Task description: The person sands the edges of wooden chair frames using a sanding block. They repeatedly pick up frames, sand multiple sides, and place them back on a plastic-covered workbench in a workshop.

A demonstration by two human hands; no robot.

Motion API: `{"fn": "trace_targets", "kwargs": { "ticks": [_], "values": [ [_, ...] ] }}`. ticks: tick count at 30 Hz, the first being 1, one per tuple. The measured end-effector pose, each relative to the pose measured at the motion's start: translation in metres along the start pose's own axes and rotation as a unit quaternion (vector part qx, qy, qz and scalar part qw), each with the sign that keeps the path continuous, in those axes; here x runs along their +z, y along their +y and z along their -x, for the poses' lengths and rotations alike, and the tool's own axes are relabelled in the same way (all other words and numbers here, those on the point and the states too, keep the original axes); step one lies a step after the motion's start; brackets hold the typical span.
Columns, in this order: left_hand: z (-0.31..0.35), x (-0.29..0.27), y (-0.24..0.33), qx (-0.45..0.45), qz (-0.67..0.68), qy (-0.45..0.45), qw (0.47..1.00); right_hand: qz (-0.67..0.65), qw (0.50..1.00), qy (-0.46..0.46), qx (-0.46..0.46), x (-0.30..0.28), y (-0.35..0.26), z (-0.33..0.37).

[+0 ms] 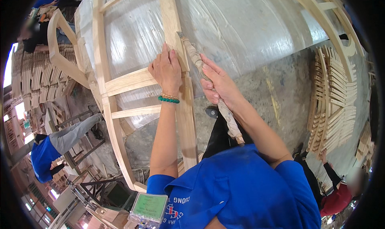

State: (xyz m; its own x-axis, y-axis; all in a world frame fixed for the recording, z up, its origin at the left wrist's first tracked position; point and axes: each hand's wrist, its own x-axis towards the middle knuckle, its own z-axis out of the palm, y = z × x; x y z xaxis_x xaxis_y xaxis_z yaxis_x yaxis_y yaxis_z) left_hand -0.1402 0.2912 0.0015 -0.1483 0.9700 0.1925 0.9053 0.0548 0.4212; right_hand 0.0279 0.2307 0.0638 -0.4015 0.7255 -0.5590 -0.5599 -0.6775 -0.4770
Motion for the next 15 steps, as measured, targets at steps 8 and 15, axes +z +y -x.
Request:
{"fn": "trace_targets", "kwargs": {
  "ticks": [8, 15],
  "values": [
    [-0.001, 0.0, 0.001, 0.012, -0.009, 0.009, 1.0, -0.075, 0.997, -0.015, -0.001, 0.003, -0.006, -0.013],
    [0.002, 0.003, -0.001, 0.026, -0.02, 0.022, 0.999, -0.077, 0.997, -0.008, 0.003, 0.004, -0.007, -0.013]
  ]
}}
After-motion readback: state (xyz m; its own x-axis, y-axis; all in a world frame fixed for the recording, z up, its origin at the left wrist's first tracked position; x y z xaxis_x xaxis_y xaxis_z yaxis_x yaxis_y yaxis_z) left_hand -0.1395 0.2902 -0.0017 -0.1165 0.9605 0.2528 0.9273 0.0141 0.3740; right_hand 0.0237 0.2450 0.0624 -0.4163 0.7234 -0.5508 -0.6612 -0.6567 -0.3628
